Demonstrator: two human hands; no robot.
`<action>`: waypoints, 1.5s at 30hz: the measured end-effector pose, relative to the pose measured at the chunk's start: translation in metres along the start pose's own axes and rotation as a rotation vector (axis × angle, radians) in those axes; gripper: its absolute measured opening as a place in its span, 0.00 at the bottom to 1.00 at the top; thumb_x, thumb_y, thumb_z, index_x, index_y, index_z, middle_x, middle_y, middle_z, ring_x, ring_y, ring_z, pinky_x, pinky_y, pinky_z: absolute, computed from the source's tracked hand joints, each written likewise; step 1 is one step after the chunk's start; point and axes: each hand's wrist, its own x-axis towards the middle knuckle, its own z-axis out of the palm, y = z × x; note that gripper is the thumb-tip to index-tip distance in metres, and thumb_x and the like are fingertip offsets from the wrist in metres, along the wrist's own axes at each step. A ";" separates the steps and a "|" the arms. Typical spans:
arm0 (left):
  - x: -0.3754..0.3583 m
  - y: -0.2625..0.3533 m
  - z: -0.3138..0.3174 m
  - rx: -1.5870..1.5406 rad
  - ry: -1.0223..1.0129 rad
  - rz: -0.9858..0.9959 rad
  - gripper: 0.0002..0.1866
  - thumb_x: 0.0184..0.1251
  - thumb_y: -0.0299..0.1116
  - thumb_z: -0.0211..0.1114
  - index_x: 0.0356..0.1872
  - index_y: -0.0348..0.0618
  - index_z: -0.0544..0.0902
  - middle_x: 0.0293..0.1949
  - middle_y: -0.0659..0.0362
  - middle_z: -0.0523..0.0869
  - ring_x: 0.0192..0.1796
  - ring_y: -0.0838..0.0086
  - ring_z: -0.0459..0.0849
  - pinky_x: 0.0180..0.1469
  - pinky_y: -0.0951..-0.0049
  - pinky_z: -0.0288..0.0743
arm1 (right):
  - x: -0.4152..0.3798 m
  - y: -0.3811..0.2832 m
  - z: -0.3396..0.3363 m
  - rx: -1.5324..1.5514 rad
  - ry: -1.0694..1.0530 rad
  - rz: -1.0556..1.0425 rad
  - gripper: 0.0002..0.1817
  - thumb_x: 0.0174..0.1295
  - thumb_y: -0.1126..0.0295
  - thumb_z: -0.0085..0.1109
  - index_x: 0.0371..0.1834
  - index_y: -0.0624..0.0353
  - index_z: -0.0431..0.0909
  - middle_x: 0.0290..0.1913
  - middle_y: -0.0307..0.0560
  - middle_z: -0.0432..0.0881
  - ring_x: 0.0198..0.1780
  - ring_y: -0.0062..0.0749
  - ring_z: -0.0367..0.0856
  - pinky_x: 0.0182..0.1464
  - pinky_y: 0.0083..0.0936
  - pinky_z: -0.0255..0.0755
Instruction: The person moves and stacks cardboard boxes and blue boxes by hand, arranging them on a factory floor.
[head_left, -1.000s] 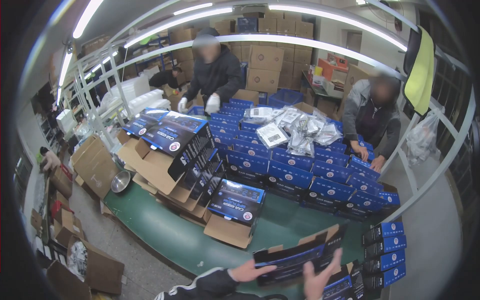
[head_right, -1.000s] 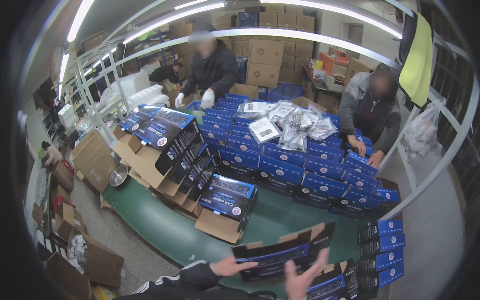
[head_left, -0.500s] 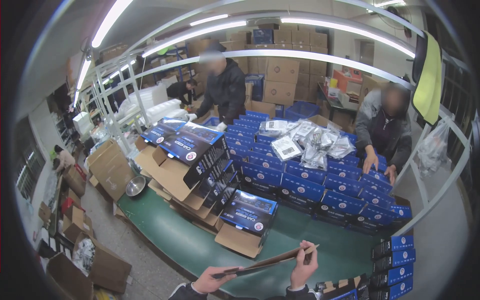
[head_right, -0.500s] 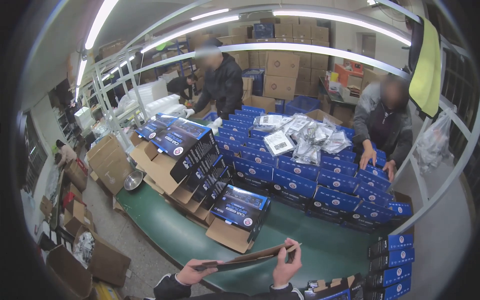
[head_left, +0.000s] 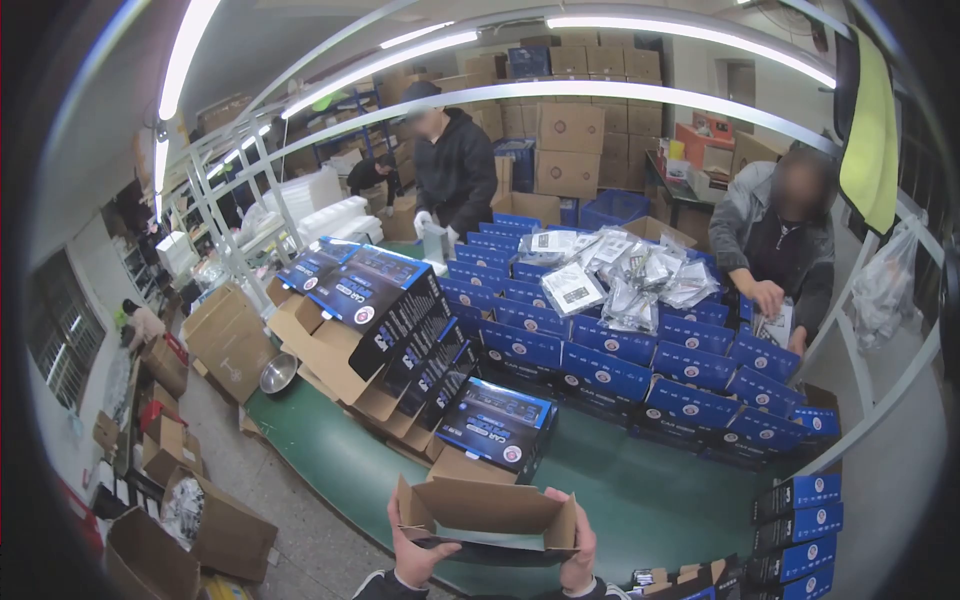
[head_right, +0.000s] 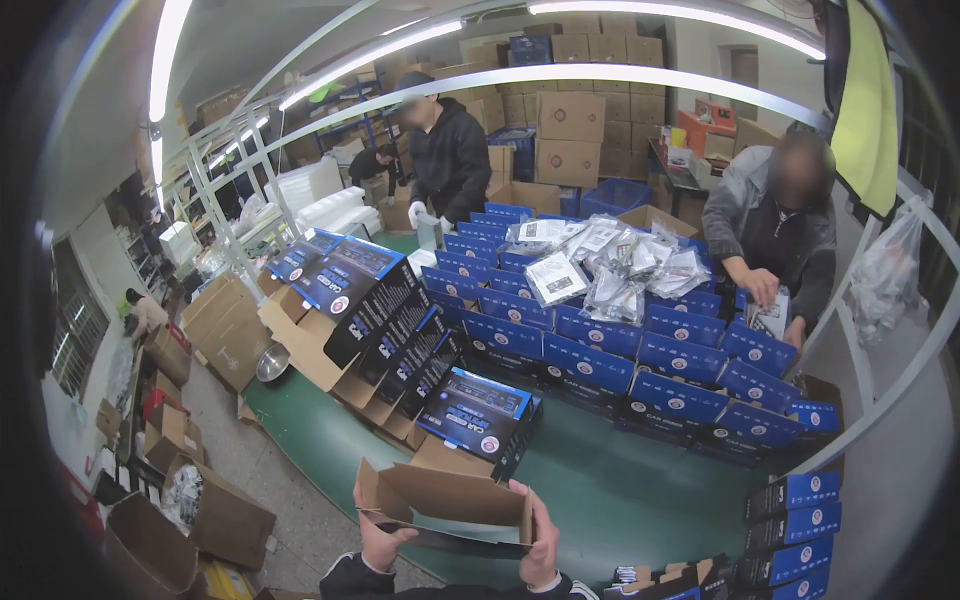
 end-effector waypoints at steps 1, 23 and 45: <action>0.000 0.001 0.001 -0.016 -0.002 0.005 0.68 0.27 0.48 0.86 0.70 0.46 0.47 0.66 0.52 0.57 0.64 0.65 0.64 0.66 0.62 0.62 | 0.001 0.003 -0.001 0.003 0.005 -0.017 0.58 0.51 0.19 0.21 0.57 0.66 0.71 0.57 0.56 0.76 0.59 0.43 0.72 0.61 0.37 0.63; 0.013 0.043 -0.005 0.096 -0.120 0.265 0.17 0.51 0.29 0.67 0.45 0.47 0.83 0.59 0.49 0.74 0.61 0.56 0.73 0.62 0.58 0.67 | 0.007 -0.024 0.003 -0.206 -0.224 -0.046 0.31 0.62 0.53 0.45 0.66 0.58 0.65 0.63 0.49 0.63 0.65 0.39 0.58 0.69 0.37 0.49; 0.035 0.029 -0.075 0.227 -0.447 -0.022 0.06 0.61 0.32 0.64 0.29 0.58 0.88 0.52 0.64 0.73 0.58 0.73 0.71 0.65 0.69 0.59 | -0.036 -0.060 0.091 -0.889 -0.090 0.380 0.31 0.53 0.54 0.70 0.56 0.56 0.71 0.54 0.49 0.64 0.54 0.37 0.74 0.61 0.34 0.67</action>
